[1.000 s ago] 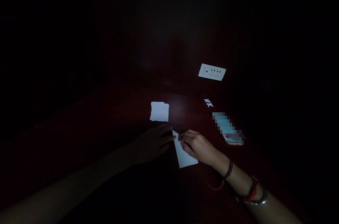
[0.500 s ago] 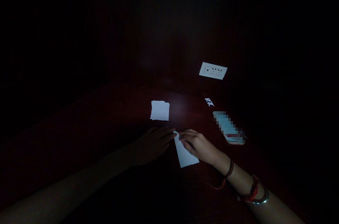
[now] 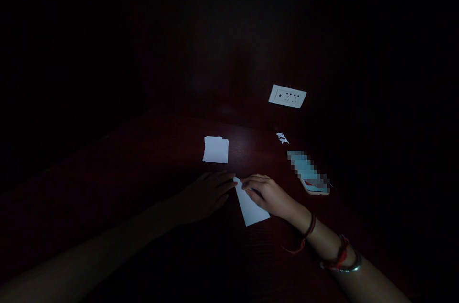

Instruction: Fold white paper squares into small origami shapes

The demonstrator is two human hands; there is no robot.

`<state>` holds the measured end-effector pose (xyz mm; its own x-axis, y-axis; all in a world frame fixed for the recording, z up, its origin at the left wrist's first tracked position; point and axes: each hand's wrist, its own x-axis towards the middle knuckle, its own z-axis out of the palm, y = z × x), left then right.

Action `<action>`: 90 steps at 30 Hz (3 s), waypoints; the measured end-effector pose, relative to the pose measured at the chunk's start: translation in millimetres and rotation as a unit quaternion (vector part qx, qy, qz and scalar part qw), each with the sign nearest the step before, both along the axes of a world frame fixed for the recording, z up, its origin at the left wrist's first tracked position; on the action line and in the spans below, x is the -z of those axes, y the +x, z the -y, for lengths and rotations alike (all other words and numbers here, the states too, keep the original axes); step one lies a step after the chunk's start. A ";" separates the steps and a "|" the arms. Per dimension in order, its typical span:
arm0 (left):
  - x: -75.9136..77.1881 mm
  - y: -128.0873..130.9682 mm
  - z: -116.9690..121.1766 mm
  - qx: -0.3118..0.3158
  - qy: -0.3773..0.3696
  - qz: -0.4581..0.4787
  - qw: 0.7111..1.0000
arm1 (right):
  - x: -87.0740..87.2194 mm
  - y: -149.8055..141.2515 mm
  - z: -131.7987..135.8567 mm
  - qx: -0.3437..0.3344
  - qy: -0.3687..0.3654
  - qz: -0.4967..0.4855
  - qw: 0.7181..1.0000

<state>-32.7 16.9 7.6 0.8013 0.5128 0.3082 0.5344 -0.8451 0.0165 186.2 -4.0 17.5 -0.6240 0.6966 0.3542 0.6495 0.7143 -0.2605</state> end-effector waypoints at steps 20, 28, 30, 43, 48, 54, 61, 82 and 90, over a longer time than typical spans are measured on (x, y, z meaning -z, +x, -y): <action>6.0 0.0 0.0 0.003 0.008 0.002 1.000 | 1.4 2.9 -1.0 0.004 -0.010 -0.019 1.000; 3.6 -0.2 -1.3 0.005 -0.003 -0.007 1.000 | 0.6 3.0 -0.4 0.005 -0.020 -0.007 1.000; 4.3 0.4 -1.7 0.001 -0.002 -0.005 1.000 | 0.6 3.0 -0.4 0.004 -0.022 -0.004 1.000; 15.7 -0.1 -7.4 0.005 0.025 -0.004 1.000 | -11.5 -0.5 -0.6 -0.017 -0.008 0.036 0.999; 20.9 -1.6 -10.8 0.008 0.042 0.001 0.999 | -13.2 -2.9 -2.1 0.000 0.013 0.088 0.996; 14.5 -2.6 -9.2 0.015 0.024 -0.006 1.000 | -19.3 -3.2 1.2 0.014 0.011 0.131 0.991; 10.7 -0.8 -6.6 0.009 0.014 0.003 1.000 | -28.3 -10.0 16.7 0.074 0.019 0.190 0.979; 11.0 0.0 -7.7 0.060 0.064 0.009 0.996 | -13.4 9.3 2.5 0.100 -0.048 -0.010 0.994; 6.7 3.6 -5.6 0.058 0.071 0.017 0.996 | -8.9 0.6 3.0 0.135 -0.105 -0.020 0.985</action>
